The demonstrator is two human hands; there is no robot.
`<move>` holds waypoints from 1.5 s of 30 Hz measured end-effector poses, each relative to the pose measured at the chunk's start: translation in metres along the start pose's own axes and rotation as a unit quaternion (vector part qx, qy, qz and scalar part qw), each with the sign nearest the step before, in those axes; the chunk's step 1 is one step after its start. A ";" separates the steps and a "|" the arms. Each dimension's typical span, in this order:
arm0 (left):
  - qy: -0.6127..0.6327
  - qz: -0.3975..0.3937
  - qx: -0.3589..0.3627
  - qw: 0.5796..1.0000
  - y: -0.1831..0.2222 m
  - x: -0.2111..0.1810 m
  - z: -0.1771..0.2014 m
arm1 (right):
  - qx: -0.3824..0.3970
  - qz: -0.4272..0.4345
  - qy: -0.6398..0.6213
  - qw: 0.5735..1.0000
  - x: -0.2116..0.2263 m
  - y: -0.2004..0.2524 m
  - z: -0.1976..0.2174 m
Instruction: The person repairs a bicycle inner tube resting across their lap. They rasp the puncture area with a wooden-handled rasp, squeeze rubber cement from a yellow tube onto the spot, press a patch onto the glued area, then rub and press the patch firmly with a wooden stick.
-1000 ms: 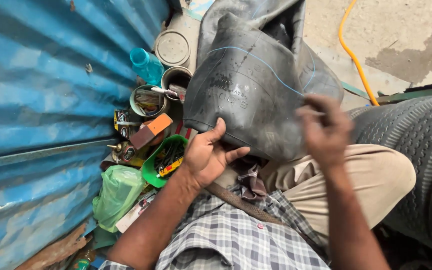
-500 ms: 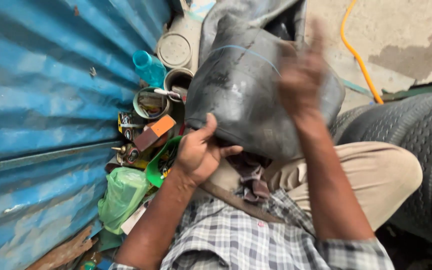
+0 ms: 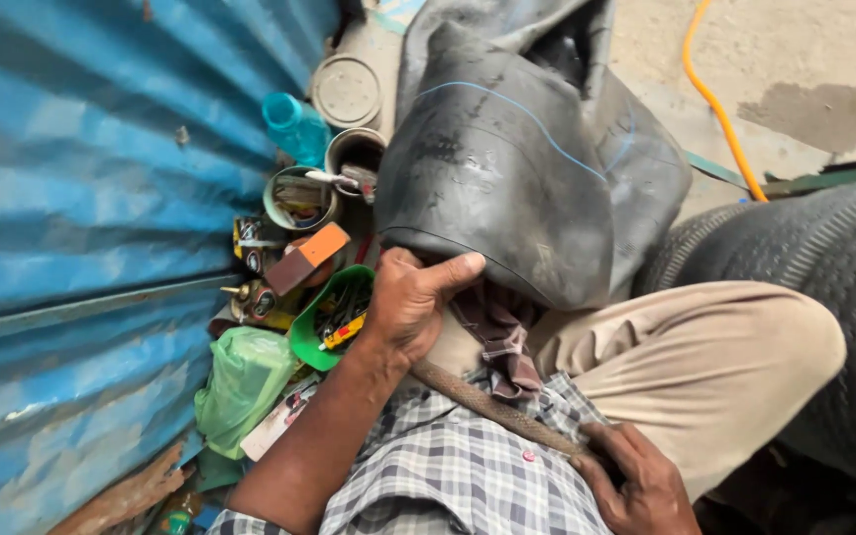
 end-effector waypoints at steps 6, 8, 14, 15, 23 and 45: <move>-0.006 -0.028 -0.044 0.999 -0.001 -0.003 -0.016 | 0.135 -0.073 0.149 0.977 -0.004 0.002 0.009; -0.031 -0.050 -0.063 0.996 -0.001 0.000 -0.016 | 0.248 -0.178 0.198 0.931 0.000 0.000 0.012; -0.021 -0.075 -0.036 0.996 -0.011 -0.011 -0.008 | 0.203 -0.111 0.044 0.972 0.027 -0.019 0.029; -0.020 -0.073 -0.034 0.997 -0.014 -0.007 -0.005 | 0.202 -0.113 0.045 0.972 0.036 -0.021 0.030; 0.012 -0.077 -0.010 0.997 -0.001 -0.011 0.006 | 0.123 -0.096 0.068 0.985 -0.105 0.029 0.065; 0.003 -0.076 0.006 0.997 0.008 0.003 0.006 | 0.015 -0.049 -0.156 0.986 0.016 -0.040 -0.007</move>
Point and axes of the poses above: each hand's wrist, its own y-axis away from the middle knuckle, its own z-axis out of the back of the hand, x = y × z, the point moved 3 cm from there along -y, towards the middle knuckle, and after that the axes turned 13 degrees about -x, right-handed, at the moved point
